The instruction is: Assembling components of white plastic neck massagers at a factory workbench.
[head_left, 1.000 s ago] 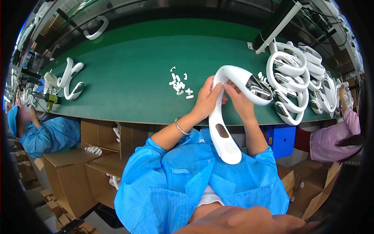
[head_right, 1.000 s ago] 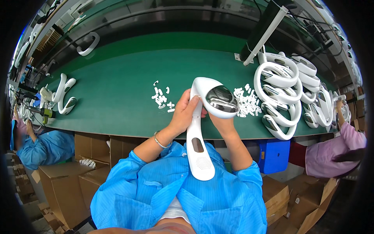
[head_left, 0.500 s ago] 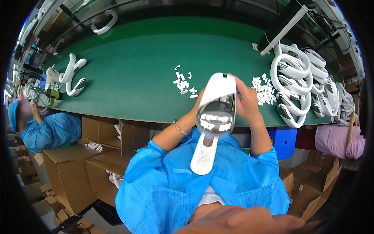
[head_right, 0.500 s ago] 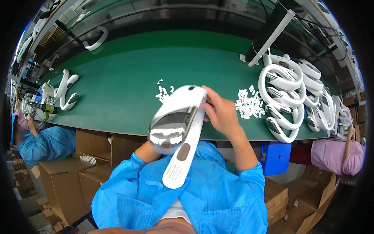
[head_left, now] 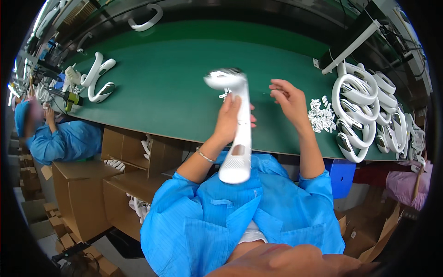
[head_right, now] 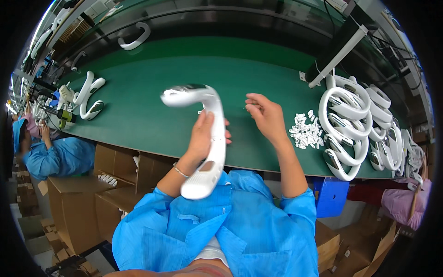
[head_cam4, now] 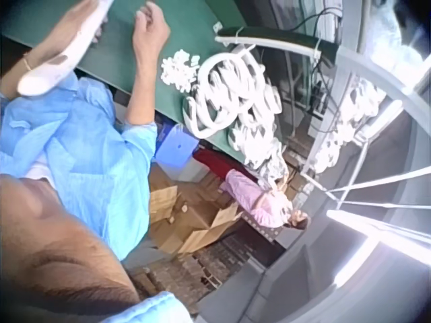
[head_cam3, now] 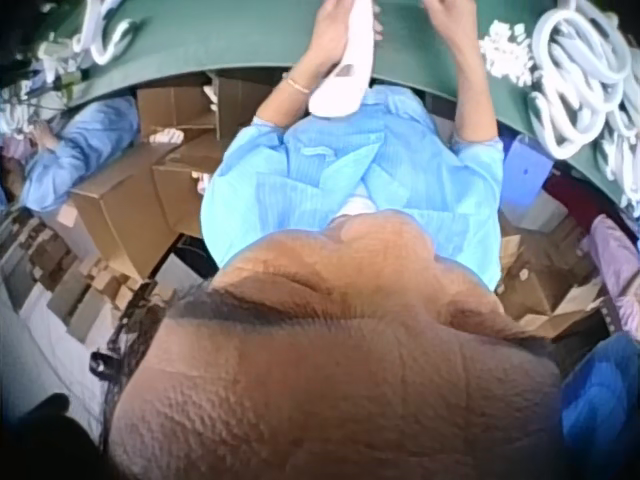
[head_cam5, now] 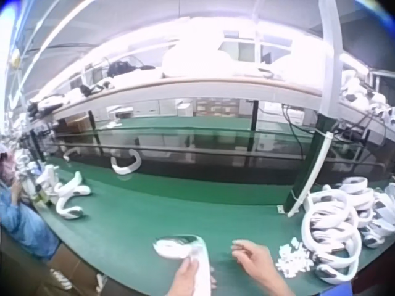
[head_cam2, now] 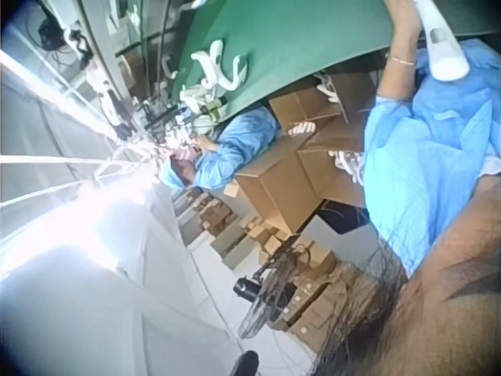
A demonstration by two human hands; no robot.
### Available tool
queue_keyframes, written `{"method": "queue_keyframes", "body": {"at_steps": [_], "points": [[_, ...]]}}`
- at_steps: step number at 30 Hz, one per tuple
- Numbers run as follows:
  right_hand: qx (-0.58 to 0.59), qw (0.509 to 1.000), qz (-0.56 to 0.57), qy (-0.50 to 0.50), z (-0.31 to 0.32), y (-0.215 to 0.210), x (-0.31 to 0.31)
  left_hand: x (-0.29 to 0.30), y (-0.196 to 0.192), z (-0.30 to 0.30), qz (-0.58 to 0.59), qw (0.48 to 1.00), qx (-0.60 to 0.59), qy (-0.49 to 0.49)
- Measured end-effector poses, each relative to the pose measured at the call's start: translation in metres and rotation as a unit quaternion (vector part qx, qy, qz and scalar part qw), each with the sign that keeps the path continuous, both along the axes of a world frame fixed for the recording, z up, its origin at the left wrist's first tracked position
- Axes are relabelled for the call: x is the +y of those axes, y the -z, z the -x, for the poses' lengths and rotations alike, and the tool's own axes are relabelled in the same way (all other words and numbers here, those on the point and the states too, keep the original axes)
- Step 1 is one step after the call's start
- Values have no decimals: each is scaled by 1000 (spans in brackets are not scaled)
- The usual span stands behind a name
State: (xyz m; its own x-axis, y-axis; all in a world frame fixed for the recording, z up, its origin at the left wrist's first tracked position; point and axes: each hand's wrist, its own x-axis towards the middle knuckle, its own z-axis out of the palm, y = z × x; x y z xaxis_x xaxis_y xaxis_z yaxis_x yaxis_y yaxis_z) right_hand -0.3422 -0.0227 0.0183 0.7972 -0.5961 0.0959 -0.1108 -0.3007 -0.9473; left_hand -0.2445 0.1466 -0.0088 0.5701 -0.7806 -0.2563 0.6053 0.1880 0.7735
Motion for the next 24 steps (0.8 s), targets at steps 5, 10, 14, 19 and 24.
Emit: {"method": "queue_keyframes", "body": {"at_steps": [5,10,14,19,24], "points": [[-11,915,382,-131,-52,30,8,49,11,-31,-35,995,-68,-61],[22,873,435,-220,-80,52,3,63,-1,-35,5,999,-7,-32],[32,959,216,-182,-64,26,17,56,7,-34,-40,997,-36,-49],[-29,959,-166,-227,-28,-3,60,45,23,-32,81,996,9,37],[-32,986,78,-141,-13,-6,81,56,-21,-5,22,969,-245,-12]]}}
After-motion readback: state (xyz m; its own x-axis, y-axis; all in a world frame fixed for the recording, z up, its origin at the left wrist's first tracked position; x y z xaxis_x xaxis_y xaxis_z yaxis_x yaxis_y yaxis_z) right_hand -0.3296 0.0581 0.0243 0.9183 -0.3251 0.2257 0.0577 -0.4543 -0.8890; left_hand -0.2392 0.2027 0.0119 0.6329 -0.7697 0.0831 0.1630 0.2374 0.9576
